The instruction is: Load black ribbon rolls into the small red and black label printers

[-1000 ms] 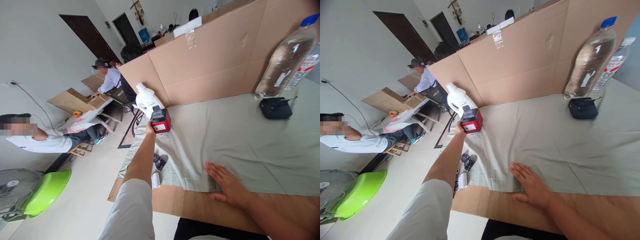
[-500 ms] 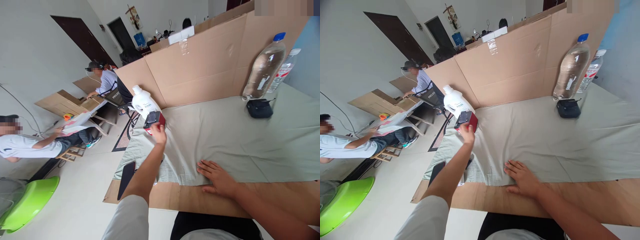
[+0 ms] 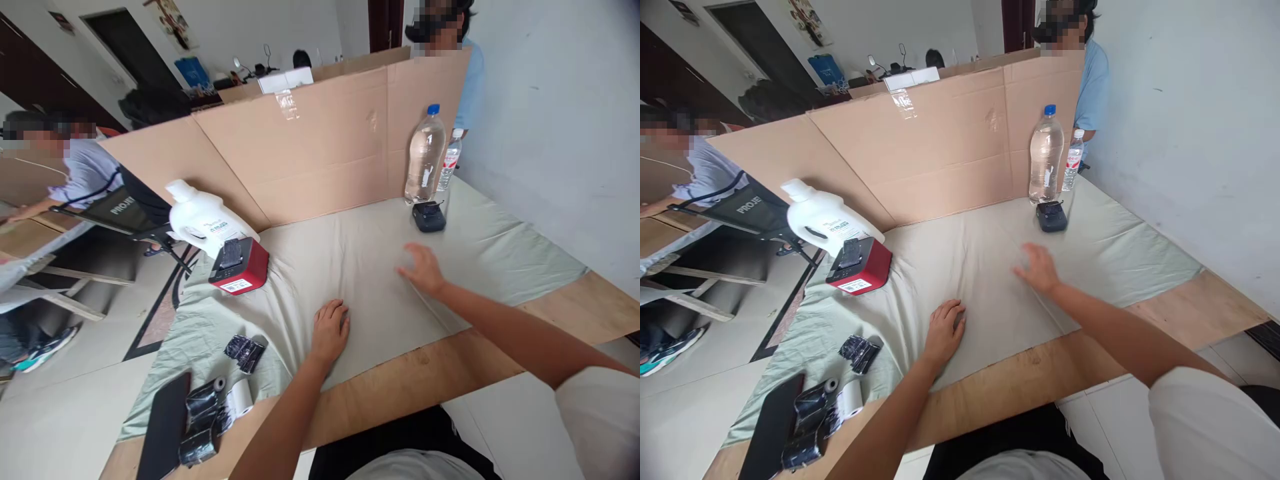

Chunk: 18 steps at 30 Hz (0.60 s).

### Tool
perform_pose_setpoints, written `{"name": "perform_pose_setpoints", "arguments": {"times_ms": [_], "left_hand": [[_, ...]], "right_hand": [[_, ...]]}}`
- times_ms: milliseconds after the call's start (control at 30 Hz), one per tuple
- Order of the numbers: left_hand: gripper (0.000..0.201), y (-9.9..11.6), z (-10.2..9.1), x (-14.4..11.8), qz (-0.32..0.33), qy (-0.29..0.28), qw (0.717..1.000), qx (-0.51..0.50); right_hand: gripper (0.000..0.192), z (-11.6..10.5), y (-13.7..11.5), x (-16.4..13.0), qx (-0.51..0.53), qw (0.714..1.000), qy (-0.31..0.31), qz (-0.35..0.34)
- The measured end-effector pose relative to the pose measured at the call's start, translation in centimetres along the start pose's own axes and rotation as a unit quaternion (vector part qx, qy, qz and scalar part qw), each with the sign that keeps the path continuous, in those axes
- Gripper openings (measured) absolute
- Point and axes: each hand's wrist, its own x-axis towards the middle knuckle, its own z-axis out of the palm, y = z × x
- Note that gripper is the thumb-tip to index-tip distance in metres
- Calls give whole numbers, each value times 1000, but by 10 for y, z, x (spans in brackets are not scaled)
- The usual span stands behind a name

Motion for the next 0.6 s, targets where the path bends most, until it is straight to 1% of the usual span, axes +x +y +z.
{"name": "perform_pose_setpoints", "arguments": {"times_ms": [33,67,100,133,200,267,333,433,533,600], "left_hand": [[26,1,0,1,0,2,1000,4],[26,2,0,1,2,5,1000,6],[26,3,0,1,3,8,1000,9],[25,3,1,1,4,11,1000,10],[25,4,1,0,4,11,1000,10],[24,5,1,-1,0,9,1000,7],[23,6,0,-1,-4,5,1000,3],[24,6,0,0,-5,0,1000,-5],[23,4,0,-1,-4,1,1000,-15],[21,2,0,-1,-6,11,999,-37]], "right_hand": [[71,-5,15,28,-26,994,60,88],[81,-9,28,53,-46,981,98,164],[92,-13,40,75,-63,965,114,229],[101,-15,49,92,-73,952,114,275],[113,-17,61,116,-83,936,97,327],[118,-17,68,128,-83,927,68,359],[120,-15,72,132,-80,921,42,380],[117,-13,70,132,-81,922,34,378],[112,-10,58,120,-81,926,44,367],[109,-6,43,101,-54,938,32,341]]}}
